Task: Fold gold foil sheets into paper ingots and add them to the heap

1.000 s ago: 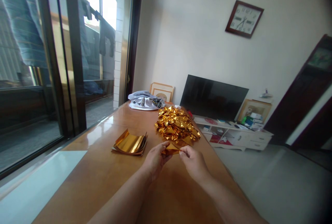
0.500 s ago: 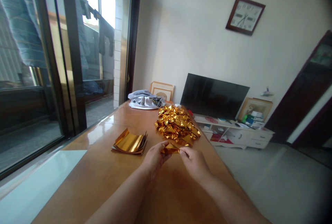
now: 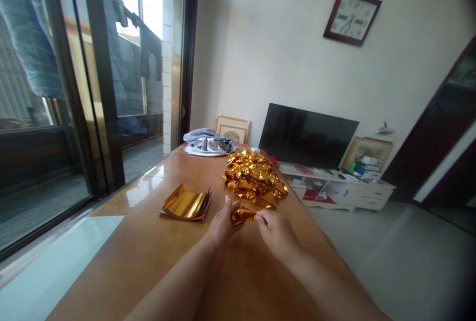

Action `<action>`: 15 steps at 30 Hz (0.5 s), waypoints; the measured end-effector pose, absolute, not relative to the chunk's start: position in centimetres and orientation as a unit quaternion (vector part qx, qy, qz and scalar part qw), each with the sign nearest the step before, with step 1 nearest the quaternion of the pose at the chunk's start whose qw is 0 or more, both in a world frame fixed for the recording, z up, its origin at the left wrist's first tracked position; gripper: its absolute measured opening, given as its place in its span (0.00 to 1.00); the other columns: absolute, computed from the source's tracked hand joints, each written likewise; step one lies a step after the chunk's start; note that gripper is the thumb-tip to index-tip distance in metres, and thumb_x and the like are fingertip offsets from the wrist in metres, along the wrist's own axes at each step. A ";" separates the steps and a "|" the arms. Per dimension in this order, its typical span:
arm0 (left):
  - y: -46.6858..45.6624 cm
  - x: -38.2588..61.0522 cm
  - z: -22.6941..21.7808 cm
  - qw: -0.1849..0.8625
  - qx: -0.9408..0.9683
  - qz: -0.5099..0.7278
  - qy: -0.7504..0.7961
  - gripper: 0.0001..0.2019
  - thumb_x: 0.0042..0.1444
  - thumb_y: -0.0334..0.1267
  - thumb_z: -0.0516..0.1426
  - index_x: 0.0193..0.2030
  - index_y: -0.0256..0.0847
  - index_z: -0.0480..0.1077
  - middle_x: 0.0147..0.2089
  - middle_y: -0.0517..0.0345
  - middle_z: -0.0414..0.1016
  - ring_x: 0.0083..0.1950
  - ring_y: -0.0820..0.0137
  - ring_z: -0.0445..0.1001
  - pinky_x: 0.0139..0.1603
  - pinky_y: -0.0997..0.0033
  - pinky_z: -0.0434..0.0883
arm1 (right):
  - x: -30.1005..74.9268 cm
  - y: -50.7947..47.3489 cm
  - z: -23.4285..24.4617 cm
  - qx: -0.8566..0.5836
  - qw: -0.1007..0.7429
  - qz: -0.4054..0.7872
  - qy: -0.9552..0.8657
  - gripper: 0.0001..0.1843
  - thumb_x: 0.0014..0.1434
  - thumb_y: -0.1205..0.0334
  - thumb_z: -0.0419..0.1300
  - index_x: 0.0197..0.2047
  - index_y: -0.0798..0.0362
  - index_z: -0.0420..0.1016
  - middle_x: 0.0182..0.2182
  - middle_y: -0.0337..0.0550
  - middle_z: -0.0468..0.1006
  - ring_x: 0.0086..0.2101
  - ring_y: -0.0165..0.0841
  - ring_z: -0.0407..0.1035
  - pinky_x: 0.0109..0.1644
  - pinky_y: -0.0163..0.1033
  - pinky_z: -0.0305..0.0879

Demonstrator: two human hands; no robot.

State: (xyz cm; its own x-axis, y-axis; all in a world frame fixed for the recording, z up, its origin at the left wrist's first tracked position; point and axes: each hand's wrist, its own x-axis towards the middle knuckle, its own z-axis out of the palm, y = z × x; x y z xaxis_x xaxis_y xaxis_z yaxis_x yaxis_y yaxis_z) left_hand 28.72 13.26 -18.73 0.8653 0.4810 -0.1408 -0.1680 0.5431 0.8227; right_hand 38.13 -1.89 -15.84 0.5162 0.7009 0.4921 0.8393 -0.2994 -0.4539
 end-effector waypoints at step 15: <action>13.2 28.3 -17.4 0.872 0.411 0.188 0.186 0.41 0.59 0.69 0.47 0.68 0.41 0.60 0.65 0.43 0.67 0.61 0.57 0.70 0.57 0.60 0.68 | 38.5 -1.5 -16.0 -0.814 0.312 -0.099 -0.480 0.14 0.65 0.61 0.50 0.32 0.49 0.74 0.28 0.43 0.80 0.29 0.36 0.72 0.32 0.37 0.53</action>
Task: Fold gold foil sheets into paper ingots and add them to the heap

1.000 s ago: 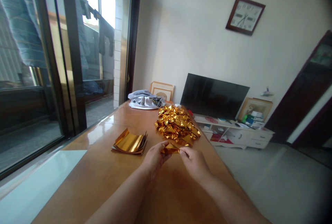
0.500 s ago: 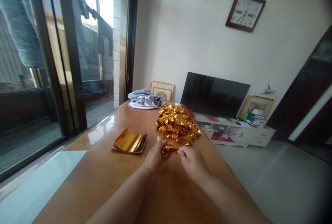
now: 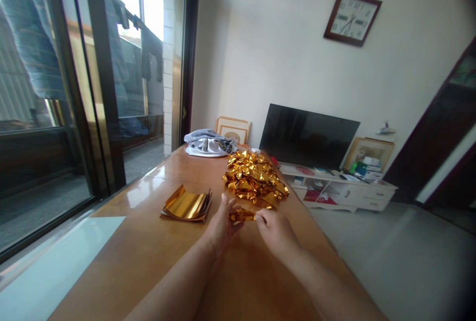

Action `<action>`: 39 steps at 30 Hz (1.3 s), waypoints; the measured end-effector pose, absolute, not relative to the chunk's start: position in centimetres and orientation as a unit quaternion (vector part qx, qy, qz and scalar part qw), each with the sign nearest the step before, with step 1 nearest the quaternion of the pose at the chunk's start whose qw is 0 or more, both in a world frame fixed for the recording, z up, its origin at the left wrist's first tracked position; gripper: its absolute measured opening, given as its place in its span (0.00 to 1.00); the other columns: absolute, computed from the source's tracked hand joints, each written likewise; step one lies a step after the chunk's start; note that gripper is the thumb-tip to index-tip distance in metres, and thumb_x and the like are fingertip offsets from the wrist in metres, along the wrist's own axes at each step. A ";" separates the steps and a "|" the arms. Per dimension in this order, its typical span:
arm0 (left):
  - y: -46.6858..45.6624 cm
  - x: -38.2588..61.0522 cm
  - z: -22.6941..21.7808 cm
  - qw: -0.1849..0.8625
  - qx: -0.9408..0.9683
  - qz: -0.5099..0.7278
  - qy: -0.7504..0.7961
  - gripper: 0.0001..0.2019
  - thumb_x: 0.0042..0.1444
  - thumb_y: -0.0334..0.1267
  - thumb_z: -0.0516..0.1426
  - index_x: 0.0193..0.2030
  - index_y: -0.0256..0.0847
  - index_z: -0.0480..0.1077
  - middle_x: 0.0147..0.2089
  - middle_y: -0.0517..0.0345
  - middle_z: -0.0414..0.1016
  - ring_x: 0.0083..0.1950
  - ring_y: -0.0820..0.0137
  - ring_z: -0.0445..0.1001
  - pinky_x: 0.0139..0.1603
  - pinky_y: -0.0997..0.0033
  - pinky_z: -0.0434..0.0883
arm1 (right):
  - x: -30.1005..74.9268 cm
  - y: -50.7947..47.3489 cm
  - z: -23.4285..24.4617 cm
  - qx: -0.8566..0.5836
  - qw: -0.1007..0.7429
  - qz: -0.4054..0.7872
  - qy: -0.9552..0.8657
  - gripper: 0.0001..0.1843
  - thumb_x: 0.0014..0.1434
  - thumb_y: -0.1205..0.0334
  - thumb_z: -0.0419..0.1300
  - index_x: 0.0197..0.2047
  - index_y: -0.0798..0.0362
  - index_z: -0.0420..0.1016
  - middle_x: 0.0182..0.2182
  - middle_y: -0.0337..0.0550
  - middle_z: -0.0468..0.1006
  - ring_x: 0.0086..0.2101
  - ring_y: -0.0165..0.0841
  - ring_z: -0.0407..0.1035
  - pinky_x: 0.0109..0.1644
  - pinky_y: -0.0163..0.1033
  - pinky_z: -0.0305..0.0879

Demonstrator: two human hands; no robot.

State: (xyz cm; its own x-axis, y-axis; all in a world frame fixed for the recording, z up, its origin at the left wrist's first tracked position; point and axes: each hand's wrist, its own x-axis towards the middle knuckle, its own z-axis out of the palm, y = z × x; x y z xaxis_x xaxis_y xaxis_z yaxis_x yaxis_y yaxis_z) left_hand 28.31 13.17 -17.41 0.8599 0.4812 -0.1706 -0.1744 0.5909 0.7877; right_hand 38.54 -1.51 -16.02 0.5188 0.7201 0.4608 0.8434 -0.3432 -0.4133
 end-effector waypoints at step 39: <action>20.2 25.0 -15.2 0.677 0.387 0.534 0.326 0.18 0.50 0.49 0.62 0.42 0.38 0.73 0.39 0.51 0.78 0.38 0.68 0.76 0.33 0.73 0.68 | 48.5 8.3 -12.5 -0.948 0.196 -0.091 -0.234 0.22 0.63 0.52 0.49 0.40 0.53 0.83 0.40 0.55 0.82 0.41 0.45 0.76 0.40 0.41 0.65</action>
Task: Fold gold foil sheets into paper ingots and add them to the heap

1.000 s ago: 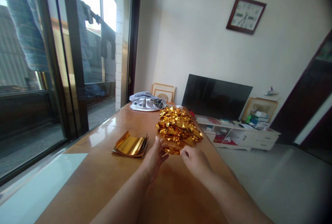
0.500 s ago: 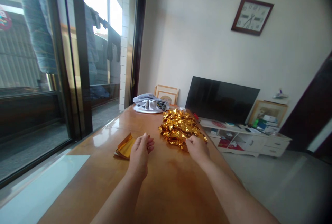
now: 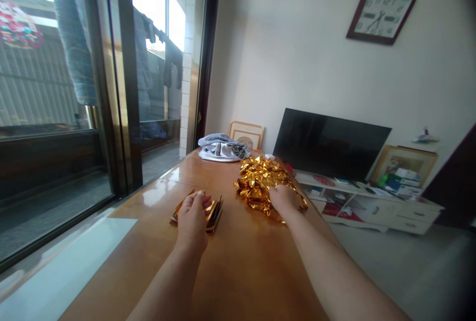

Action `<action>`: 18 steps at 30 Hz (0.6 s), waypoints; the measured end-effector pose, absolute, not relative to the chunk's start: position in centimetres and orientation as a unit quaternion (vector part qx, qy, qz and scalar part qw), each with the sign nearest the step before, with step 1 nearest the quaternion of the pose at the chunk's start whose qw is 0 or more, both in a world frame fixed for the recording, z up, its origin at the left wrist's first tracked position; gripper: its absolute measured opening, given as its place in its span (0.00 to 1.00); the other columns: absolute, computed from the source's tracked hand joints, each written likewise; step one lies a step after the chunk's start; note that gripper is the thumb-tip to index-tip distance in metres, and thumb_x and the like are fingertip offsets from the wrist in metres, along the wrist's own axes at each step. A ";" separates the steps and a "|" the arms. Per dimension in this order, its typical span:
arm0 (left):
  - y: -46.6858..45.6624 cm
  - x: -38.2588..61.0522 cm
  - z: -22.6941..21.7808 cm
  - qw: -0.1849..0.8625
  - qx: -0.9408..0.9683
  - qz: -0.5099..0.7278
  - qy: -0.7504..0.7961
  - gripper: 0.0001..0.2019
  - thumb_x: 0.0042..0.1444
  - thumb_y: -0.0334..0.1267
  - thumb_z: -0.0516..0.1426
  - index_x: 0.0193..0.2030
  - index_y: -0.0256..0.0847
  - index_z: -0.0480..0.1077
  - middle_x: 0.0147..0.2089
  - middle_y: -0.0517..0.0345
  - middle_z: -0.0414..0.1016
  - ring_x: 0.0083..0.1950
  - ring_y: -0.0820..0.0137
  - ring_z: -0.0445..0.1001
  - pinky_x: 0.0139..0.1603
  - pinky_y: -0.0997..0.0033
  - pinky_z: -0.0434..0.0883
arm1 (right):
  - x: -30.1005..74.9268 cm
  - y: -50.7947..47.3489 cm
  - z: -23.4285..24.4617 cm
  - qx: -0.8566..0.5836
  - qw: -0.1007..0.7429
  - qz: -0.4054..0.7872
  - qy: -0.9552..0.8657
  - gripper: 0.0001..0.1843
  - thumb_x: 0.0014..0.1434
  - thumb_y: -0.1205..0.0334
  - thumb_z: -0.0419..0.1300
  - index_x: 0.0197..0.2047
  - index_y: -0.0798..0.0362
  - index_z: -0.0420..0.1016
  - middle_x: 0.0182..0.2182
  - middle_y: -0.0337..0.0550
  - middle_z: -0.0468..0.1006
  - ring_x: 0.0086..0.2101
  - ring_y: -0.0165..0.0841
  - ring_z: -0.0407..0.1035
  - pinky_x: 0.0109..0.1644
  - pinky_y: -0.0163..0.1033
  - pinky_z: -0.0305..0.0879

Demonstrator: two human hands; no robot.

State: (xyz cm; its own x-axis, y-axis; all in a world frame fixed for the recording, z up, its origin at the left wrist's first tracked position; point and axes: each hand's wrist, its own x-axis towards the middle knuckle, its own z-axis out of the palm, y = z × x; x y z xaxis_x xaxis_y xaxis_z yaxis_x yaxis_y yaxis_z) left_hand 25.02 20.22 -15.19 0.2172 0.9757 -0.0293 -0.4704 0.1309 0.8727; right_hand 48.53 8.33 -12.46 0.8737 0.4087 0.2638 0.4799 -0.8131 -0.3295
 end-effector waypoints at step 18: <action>21.5 24.2 -14.8 0.657 0.371 0.551 0.355 0.16 0.48 0.44 0.61 0.41 0.38 0.73 0.39 0.52 0.78 0.39 0.68 0.76 0.32 0.73 0.67 | 45.7 2.9 -12.9 -0.930 0.175 -0.099 -0.307 0.23 0.66 0.44 0.48 0.33 0.48 0.77 0.32 0.44 0.82 0.34 0.36 0.74 0.33 0.35 0.55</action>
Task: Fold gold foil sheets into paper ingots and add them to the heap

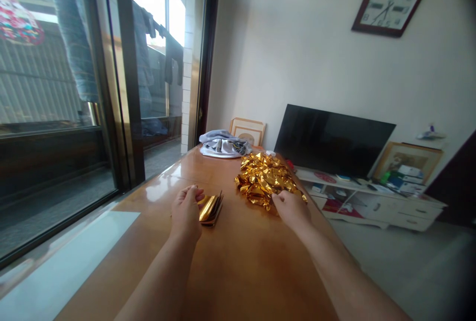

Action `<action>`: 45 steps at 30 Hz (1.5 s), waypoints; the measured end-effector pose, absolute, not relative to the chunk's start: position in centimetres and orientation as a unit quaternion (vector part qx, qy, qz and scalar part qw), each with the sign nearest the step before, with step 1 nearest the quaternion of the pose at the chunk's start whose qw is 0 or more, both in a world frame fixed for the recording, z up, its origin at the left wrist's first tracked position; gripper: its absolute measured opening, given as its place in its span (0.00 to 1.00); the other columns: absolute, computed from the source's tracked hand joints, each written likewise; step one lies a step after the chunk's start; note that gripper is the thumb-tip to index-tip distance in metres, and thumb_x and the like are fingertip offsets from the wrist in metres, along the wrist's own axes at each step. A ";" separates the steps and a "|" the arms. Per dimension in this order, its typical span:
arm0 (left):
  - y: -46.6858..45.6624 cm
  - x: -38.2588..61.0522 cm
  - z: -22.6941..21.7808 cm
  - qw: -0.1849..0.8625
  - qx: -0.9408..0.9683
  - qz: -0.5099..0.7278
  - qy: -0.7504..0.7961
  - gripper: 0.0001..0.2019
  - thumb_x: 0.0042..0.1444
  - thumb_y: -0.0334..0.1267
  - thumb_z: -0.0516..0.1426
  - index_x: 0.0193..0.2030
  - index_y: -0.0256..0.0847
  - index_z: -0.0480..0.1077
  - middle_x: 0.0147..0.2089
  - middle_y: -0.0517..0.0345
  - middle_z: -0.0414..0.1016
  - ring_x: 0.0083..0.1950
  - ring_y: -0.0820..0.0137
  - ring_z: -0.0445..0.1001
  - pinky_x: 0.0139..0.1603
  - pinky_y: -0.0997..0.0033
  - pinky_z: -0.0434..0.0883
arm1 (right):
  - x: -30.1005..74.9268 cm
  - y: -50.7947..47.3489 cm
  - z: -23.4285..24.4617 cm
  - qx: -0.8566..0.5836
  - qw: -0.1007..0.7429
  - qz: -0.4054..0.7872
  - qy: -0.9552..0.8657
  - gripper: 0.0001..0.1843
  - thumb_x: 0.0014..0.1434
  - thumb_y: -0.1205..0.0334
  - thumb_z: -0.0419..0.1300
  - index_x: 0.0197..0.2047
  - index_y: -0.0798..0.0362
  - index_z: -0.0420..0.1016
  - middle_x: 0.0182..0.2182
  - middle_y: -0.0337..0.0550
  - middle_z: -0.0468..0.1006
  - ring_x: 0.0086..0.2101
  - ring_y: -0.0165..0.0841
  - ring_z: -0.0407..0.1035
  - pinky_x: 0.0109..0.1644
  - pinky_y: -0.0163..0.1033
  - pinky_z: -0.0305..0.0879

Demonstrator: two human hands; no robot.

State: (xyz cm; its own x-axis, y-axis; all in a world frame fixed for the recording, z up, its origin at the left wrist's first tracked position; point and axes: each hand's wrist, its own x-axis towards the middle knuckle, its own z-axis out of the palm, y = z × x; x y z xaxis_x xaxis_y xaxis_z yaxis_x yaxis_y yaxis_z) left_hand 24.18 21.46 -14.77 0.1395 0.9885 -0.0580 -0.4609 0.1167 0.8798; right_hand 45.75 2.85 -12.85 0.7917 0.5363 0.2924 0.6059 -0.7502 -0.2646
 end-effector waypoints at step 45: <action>23.5 22.2 -18.3 0.301 0.746 0.353 0.477 0.06 0.41 0.35 0.63 0.18 0.43 0.71 0.20 0.57 0.70 0.28 0.65 0.68 0.32 0.69 0.57 | 43.1 -5.1 -17.7 -0.821 0.265 0.012 -0.505 0.21 0.65 0.45 0.48 0.26 0.48 0.64 0.22 0.37 0.72 0.24 0.33 0.67 0.28 0.35 0.50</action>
State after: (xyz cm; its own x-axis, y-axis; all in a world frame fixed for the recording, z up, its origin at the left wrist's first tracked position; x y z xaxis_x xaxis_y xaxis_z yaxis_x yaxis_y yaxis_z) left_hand 22.22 23.47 -18.29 0.2952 0.9250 0.2393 0.5006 -0.3631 0.7858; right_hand 43.13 -5.12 -17.65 0.4897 0.8358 0.2481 0.8232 -0.3495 -0.4473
